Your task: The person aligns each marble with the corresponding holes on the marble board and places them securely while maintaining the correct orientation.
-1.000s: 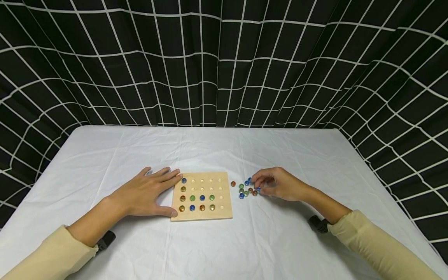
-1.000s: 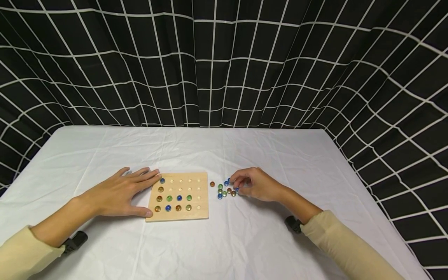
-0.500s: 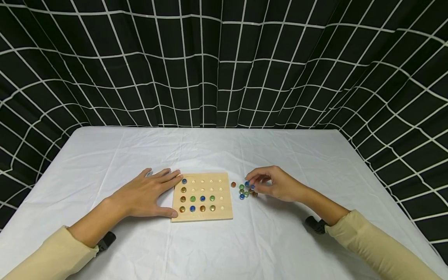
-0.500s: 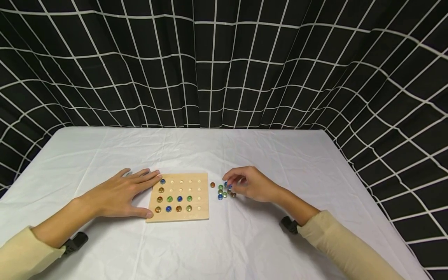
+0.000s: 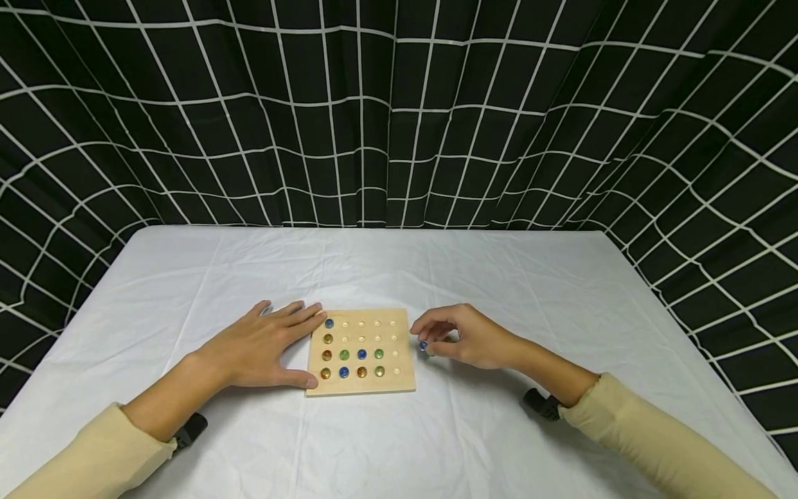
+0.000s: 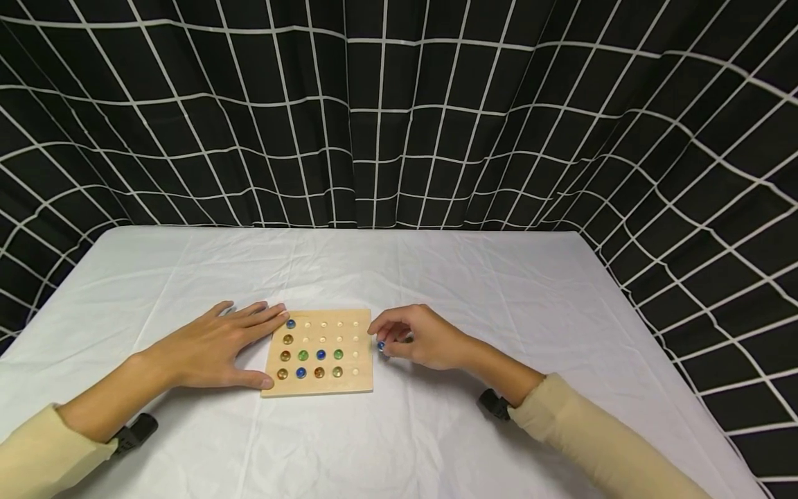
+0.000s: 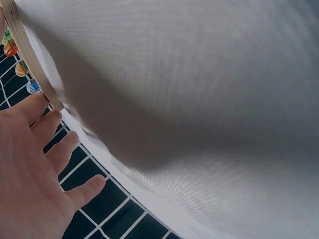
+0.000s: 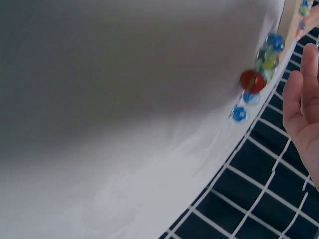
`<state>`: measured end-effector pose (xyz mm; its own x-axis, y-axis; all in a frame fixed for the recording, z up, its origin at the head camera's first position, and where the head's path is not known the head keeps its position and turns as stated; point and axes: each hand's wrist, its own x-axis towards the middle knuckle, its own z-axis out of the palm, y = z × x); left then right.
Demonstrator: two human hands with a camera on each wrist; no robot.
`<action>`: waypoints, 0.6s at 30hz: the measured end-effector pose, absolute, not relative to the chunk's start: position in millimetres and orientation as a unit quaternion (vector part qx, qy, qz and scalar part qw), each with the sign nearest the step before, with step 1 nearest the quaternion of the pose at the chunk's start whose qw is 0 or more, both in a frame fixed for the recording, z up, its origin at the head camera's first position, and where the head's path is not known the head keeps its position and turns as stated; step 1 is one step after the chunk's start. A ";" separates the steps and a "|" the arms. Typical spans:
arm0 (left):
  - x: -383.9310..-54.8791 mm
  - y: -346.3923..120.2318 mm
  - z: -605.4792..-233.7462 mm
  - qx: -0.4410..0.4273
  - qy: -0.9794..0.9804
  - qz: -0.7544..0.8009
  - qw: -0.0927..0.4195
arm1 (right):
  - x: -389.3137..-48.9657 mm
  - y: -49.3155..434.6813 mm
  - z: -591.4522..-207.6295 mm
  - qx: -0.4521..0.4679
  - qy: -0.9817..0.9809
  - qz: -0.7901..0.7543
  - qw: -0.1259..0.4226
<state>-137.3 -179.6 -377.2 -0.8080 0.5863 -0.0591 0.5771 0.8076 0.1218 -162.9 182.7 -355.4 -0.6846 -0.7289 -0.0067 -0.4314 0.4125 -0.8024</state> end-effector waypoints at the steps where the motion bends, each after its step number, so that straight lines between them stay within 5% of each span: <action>1: -137.5 -179.6 -377.3 0.306 0.950 0.049 0.047 | -161.8 180.4 -355.7 -0.354 0.821 -0.409 0.183; 18: -138.4 -179.8 -378.0 0.307 0.950 0.045 0.049 | -151.9 153.1 -368.0 -0.389 0.810 -0.388 0.203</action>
<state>-138.4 -179.8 -378.0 -0.8072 0.5866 -0.0661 0.5777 0.8080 0.1158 -151.9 153.1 -368.0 -0.6142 -0.7887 -0.0268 -0.4731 0.3952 -0.7874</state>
